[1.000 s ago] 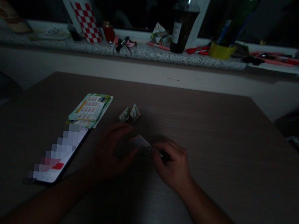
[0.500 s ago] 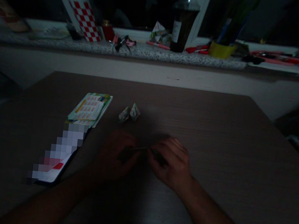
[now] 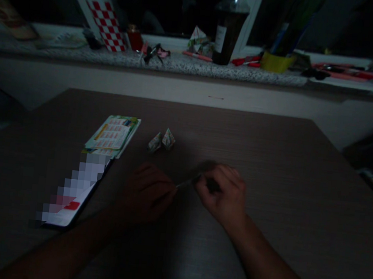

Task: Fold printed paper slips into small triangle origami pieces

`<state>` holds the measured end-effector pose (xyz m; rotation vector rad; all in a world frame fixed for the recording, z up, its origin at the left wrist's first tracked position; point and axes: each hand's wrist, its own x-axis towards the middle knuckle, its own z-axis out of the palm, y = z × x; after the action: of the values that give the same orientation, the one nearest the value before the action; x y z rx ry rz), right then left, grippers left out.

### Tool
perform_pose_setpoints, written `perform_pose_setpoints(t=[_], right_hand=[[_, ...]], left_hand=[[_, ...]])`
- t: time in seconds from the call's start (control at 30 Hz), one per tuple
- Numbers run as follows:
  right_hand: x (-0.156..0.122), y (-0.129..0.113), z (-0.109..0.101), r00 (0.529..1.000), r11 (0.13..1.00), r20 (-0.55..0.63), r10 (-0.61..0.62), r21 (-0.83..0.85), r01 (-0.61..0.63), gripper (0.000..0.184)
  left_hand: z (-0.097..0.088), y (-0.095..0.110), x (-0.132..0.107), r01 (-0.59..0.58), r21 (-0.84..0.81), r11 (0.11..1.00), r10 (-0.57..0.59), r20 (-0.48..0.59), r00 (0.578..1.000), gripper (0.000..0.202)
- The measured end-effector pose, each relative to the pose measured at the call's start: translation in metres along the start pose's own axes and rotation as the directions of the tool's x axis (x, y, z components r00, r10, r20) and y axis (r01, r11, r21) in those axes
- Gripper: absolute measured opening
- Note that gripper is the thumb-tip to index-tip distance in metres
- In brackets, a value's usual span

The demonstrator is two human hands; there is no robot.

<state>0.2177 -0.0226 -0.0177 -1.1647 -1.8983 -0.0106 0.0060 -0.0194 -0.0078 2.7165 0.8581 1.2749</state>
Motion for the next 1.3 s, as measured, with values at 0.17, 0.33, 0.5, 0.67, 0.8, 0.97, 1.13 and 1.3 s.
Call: perform_pose_setpoints(t=[0.17,0.33,0.5,0.67,0.8,0.97,1.13,1.3], right_hand=[[0.002,0.000,-0.004,1.000,0.997,0.002,-0.018,0.074,0.017,0.013],[0.001,-0.008,0.000,0.987,0.977,0.034,-0.160,0.147,0.153,0.026],[0.000,-0.011,0.005,0.967,0.960,0.064,-0.245,0.157,0.233,0.020],[0.000,-0.014,0.007,0.949,0.943,0.052,-0.310,0.142,0.300,0.018],[0.001,-0.017,0.005,0.949,0.943,0.044,-0.312,0.136,0.303,0.017],[0.004,-0.019,-0.001,0.960,0.953,0.005,-0.279,0.125,0.276,0.017],[0.005,-0.015,-0.007,0.975,0.964,0.013,-0.222,0.155,0.217,0.018],[0.000,-0.009,-0.004,0.998,0.953,0.004,-0.070,0.297,0.066,0.013]], left_hand=[[-0.002,-0.001,0.001,0.054,-0.013,0.998,-0.054,0.006,0.999,0.004],[0.001,-0.002,0.001,0.069,-0.030,0.997,-0.069,0.009,0.998,0.003],[0.003,0.000,0.002,0.130,0.044,0.991,-0.131,0.018,0.991,0.008],[0.004,0.004,0.006,0.117,0.093,0.989,-0.120,0.033,0.992,0.001],[0.003,0.002,0.006,0.149,0.110,0.983,-0.150,0.005,0.989,0.001],[-0.003,-0.013,0.003,0.238,0.152,0.959,-0.236,-0.033,0.971,0.002],[-0.008,-0.019,-0.001,0.297,0.140,0.945,-0.290,-0.068,0.955,0.005],[-0.003,-0.009,-0.003,0.419,-0.055,0.906,-0.420,-0.010,0.907,0.018]])
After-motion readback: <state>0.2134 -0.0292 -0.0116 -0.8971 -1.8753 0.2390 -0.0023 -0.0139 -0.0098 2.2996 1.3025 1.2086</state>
